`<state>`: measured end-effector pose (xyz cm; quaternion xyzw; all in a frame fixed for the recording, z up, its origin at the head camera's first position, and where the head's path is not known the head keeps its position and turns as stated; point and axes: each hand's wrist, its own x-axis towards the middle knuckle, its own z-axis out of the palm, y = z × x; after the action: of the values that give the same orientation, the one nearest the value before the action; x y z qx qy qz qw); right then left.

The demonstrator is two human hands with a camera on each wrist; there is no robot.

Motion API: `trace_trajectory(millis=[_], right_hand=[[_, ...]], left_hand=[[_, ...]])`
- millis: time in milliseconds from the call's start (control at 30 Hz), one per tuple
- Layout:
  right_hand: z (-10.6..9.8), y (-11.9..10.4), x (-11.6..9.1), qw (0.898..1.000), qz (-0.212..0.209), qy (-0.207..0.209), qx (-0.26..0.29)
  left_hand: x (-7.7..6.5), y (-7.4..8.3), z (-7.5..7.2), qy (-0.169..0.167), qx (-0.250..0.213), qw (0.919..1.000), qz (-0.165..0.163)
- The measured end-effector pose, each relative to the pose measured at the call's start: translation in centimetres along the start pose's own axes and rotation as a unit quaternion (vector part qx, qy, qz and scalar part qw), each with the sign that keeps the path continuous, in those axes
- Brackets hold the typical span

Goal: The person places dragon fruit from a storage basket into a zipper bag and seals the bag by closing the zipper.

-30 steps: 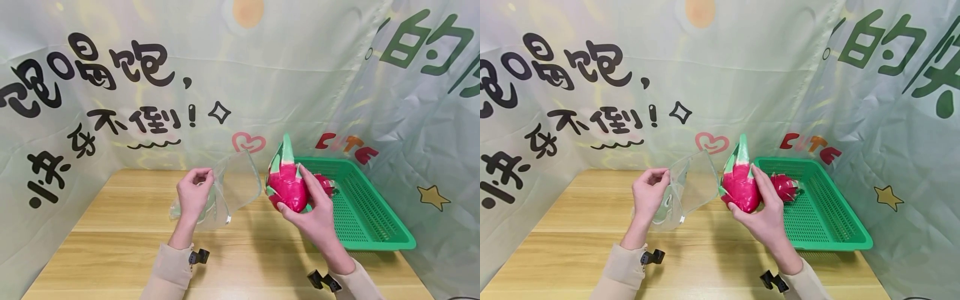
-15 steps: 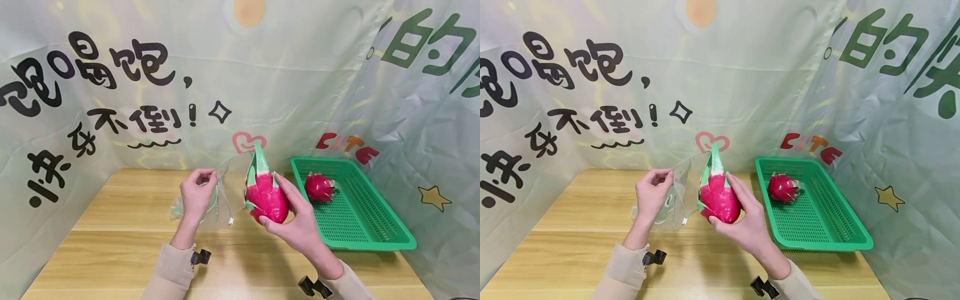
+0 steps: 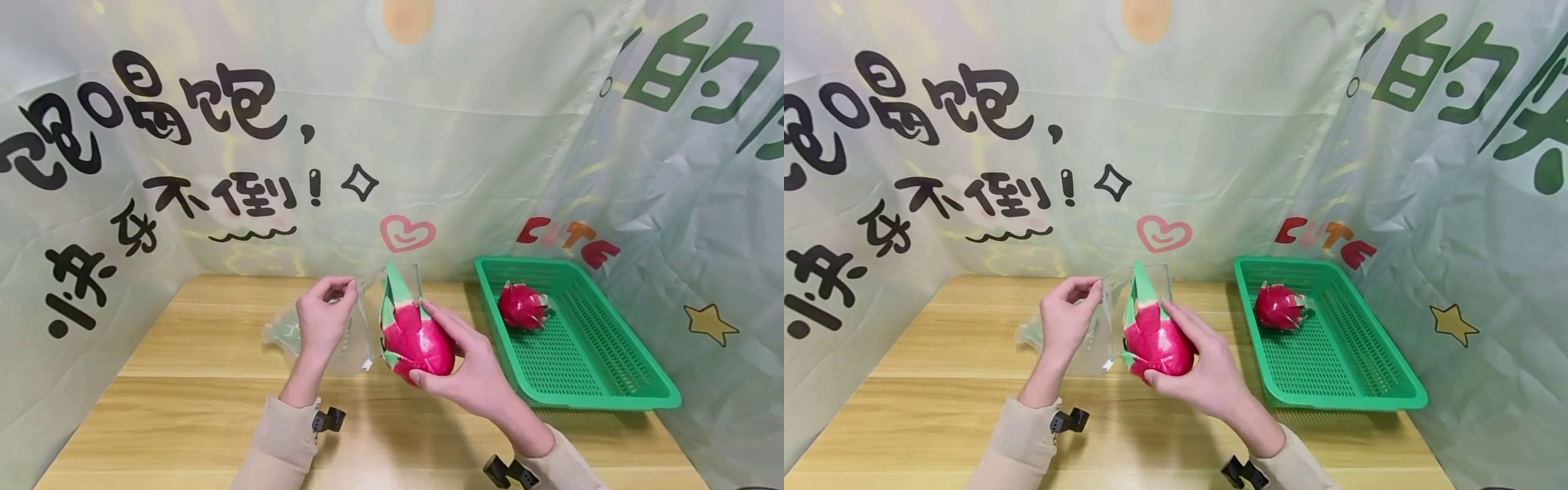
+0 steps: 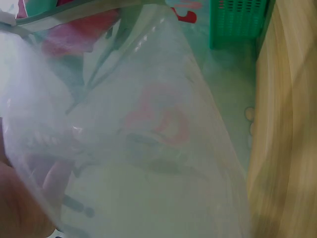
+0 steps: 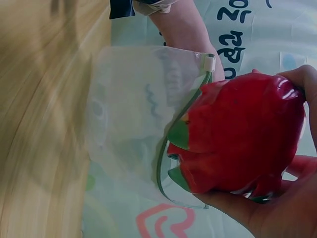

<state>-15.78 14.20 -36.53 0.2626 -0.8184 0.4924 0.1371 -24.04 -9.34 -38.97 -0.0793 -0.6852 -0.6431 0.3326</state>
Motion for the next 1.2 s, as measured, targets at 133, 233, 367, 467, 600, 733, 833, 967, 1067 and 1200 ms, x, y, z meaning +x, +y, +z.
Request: trace_trajectory(millis=[133, 233, 367, 467, 600, 733, 833, 967, 1067, 1200], right_hand=[[0.0, 0.0, -0.2, 1.000, 0.003, -0.020, -0.003], [0.0, -0.1, -0.4, 0.999, 0.003, -0.032, -0.005], [-0.1, -0.1, -0.8, 0.999, 0.000, -0.045, -0.005], [-0.2, -0.1, -1.0, 0.999, 0.001, -0.050, -0.006], [-0.3, -0.1, -1.3, 0.999, -0.002, -0.052, -0.009], [-0.3, -0.1, -1.4, 0.999, -0.003, -0.052, -0.014], [-0.4, -0.2, -1.5, 0.998, 0.003, -0.053, -0.018], [-0.4, -0.3, -1.7, 0.998, 0.008, -0.055, -0.023], [-0.5, -0.3, -1.8, 0.998, 0.009, -0.056, -0.025], [-0.6, -0.4, -1.8, 0.998, 0.012, -0.058, -0.018]], left_hand=[[0.0, -0.1, 0.0, 0.003, 0.000, 1.0000, -0.005], [0.0, -0.1, 0.0, 0.007, 0.003, 0.9999, -0.011], [0.0, 0.0, -0.1, 0.012, 0.007, 0.9998, -0.017], [0.0, 0.0, -0.2, 0.014, 0.011, 0.9997, -0.016], [0.0, 0.0, -0.2, 0.015, 0.019, 0.9996, -0.011], [0.1, 0.1, -0.2, 0.016, 0.019, 0.9997, -0.009], [0.1, 0.0, -0.2, 0.017, 0.016, 0.9996, -0.013], [0.1, 0.0, -0.3, 0.018, 0.019, 0.9994, -0.020], [0.1, 0.0, -0.3, 0.019, 0.021, 0.9994, -0.020], [0.1, 0.0, -0.3, 0.018, 0.018, 0.9995, -0.017]])
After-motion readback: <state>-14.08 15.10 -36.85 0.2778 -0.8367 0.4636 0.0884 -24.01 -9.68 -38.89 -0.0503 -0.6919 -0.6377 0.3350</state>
